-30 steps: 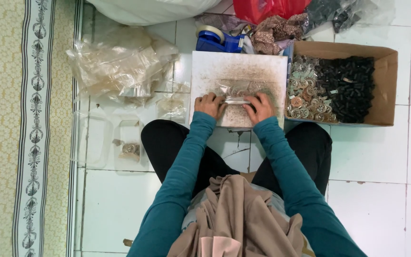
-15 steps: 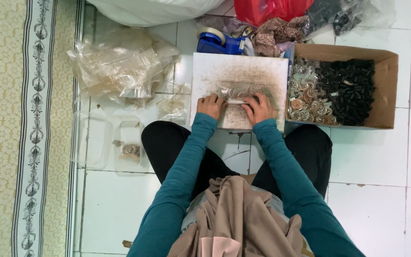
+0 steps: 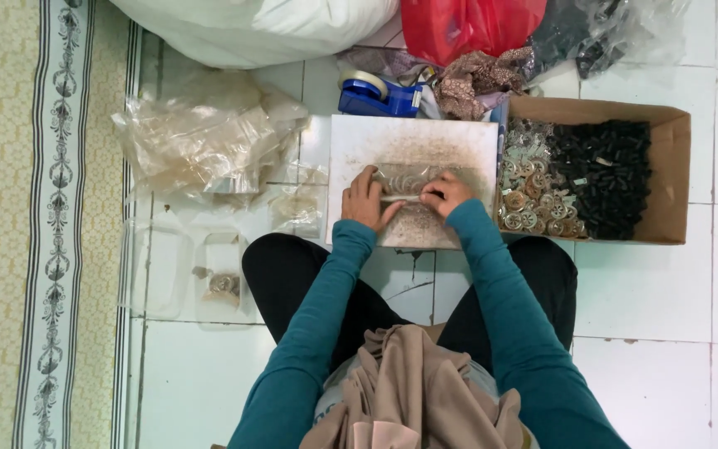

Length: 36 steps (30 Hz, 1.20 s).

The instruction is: Assembling small metal rings onto a template board by hand in a workshop environment.

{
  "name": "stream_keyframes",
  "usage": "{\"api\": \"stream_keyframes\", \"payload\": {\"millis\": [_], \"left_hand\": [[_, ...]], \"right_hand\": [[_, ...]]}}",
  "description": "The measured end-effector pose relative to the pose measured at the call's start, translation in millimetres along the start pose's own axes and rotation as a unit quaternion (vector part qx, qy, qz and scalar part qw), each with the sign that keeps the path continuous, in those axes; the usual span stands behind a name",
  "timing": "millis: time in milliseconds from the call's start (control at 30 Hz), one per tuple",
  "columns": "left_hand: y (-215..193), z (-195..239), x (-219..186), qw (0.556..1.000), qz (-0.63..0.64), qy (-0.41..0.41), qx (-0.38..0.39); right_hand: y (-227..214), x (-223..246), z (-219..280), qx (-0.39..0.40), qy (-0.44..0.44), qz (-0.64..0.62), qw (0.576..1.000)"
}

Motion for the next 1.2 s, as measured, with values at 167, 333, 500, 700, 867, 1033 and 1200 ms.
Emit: {"api": "stream_keyframes", "payload": {"millis": [167,333,500,700,867,1033,1200], "left_hand": [[-6,-18,-11,0.998,-0.024,0.050,0.014],[18,-16,-2,0.993,-0.071,0.086,0.032],[8,-20,-7,0.996,-0.036,0.065,0.057],[14,-19,-6,0.996,-0.058,0.060,0.020],[15,-18,-9,0.997,-0.059,0.054,0.004],[9,-20,-15,0.997,-0.056,0.044,-0.012],[4,-22,-19,0.998,-0.041,0.039,-0.013]], "right_hand": [[9,-16,-10,0.015,0.022,-0.042,0.999],[8,-17,-15,0.052,0.046,-0.025,0.997],[-17,19,-15,0.187,0.158,-0.004,0.970],[-47,28,-44,0.024,0.105,-0.145,0.984],[-67,14,-119,-0.090,0.085,-0.061,0.990],[-50,-27,-213,-0.099,0.010,0.020,0.995],[-16,-71,-280,0.074,0.099,0.169,0.978]]}}
Point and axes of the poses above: each hand's wrist, its own z-axis away from the middle knuckle, its own y-axis out of the palm, x = y × z, the point moved 3 cm from there along -z, towards the middle knuckle, and after that the axes turned 3 degrees about -y, right-handed, at the moved point
